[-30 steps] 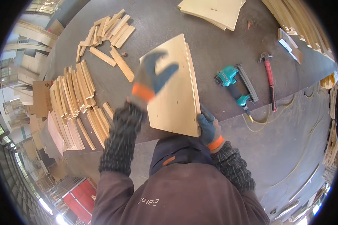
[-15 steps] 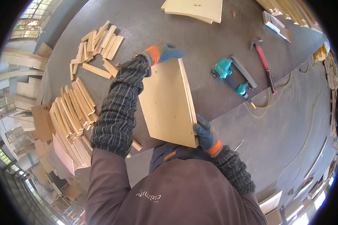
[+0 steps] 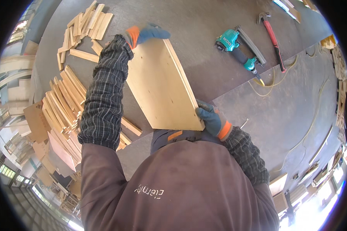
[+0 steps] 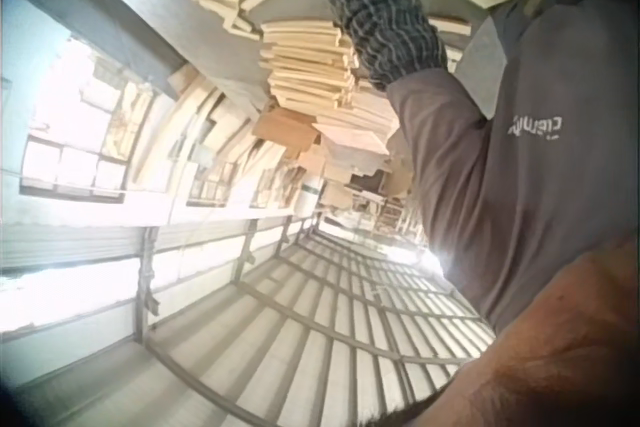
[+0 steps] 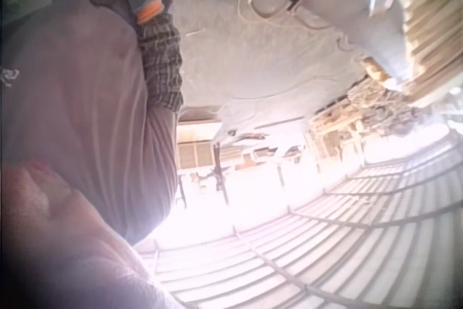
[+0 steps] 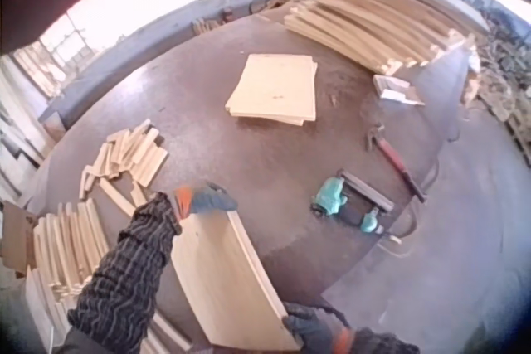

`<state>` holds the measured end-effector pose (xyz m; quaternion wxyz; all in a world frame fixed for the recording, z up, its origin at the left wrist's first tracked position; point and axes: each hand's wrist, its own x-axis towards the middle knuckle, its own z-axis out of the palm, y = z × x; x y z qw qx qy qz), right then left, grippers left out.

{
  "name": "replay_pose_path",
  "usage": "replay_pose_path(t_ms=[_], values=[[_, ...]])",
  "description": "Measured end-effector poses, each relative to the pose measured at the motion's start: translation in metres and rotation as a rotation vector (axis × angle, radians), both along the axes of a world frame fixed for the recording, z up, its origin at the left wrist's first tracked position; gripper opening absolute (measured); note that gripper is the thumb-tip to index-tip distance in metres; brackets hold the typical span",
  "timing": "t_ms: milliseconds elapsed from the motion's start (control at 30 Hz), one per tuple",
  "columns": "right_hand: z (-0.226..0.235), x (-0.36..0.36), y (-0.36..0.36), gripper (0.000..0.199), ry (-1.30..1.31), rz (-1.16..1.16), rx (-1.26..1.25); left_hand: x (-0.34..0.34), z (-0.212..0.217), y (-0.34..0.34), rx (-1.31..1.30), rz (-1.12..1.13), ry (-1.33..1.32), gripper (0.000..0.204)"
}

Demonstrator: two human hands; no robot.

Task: Assembling wooden boxes by nailing wooden slats to panels using a pneumatic nail gun.

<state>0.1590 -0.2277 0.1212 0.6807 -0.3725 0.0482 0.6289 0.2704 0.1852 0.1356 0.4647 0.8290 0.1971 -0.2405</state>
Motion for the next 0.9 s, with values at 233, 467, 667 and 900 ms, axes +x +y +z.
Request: replay_pose_path(t_ms=[233,467,667,900], values=[[0.006,0.004,-0.012,0.059,0.097,0.050,-0.010,0.007,0.010,-0.010,-0.064,-0.097,0.104,0.052],[0.002,0.002,-0.016,0.063,0.140,0.047,0.030,0.008,0.010,-0.015,0.052,-0.229,0.042,0.042],[0.023,0.005,-0.013,0.058,-0.025,0.123,-0.109,0.003,-0.010,-0.005,0.046,-0.239,-0.049,0.046],[0.049,-0.010,0.001,0.083,-1.244,0.272,-0.406,-0.003,-0.019,0.010,-0.025,-0.278,-0.106,0.052]])
